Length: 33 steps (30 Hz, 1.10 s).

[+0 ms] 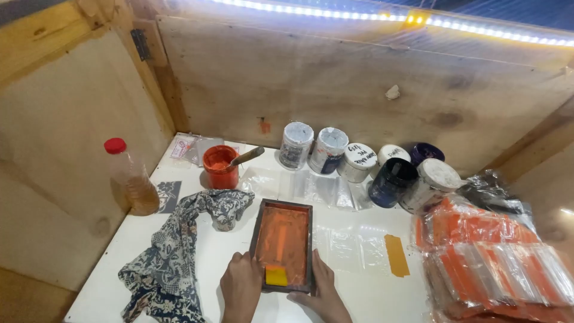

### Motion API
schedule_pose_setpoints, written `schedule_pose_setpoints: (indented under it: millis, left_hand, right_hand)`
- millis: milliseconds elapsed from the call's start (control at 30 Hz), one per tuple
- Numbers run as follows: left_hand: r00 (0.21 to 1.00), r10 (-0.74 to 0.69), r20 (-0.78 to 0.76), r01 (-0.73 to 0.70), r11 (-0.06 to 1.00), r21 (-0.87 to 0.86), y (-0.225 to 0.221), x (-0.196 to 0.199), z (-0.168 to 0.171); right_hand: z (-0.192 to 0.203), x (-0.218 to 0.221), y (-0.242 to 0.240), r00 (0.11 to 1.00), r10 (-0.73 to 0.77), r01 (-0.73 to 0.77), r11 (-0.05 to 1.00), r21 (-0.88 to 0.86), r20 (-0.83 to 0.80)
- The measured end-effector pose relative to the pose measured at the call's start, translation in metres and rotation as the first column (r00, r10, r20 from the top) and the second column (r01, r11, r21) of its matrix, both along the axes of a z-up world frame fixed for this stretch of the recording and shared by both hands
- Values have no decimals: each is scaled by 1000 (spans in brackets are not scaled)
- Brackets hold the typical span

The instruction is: Spreading orange ink onto a screen printing frame using a small scraper tool in preparation for printing.

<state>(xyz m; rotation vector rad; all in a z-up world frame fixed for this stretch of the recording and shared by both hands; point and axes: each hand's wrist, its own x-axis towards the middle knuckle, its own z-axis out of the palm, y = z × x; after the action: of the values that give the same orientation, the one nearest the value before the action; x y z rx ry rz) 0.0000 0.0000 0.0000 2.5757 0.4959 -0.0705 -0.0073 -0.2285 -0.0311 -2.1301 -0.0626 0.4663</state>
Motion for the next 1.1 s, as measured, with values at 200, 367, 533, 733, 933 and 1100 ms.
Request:
schedule_pose_setpoints:
  millis: [200,367,533,733,933,1100]
  left_hand:
    - [1000,10,15,-9,999,-44,3,-2,-7]
    - [999,19,-41,-21,998,-62,4,-1,-6]
    - [995,12,-94,-17,998,-52,10,-1,-5]
    - [995,0,-96,-5,999,-47,11,0,-2]
    - [999,-2,-39,0,999,-41,16,-2,-4]
    - [967,-256,-15,255,966,-29,42,1,21]
  right_hand:
    - [-36,5,-5,995,28,-20,996,-81,97]
    - [-33,7,-4,997,42,-33,991,-130,68]
    - [-28,10,1,999,53,-52,980,-194,0]
    - [-16,7,3,1000,7,-7,991,-135,5]
    - [3,2,11,1000,3,0,991,-136,25]
    - [25,0,16,1000,-3,0,990,-140,-21]
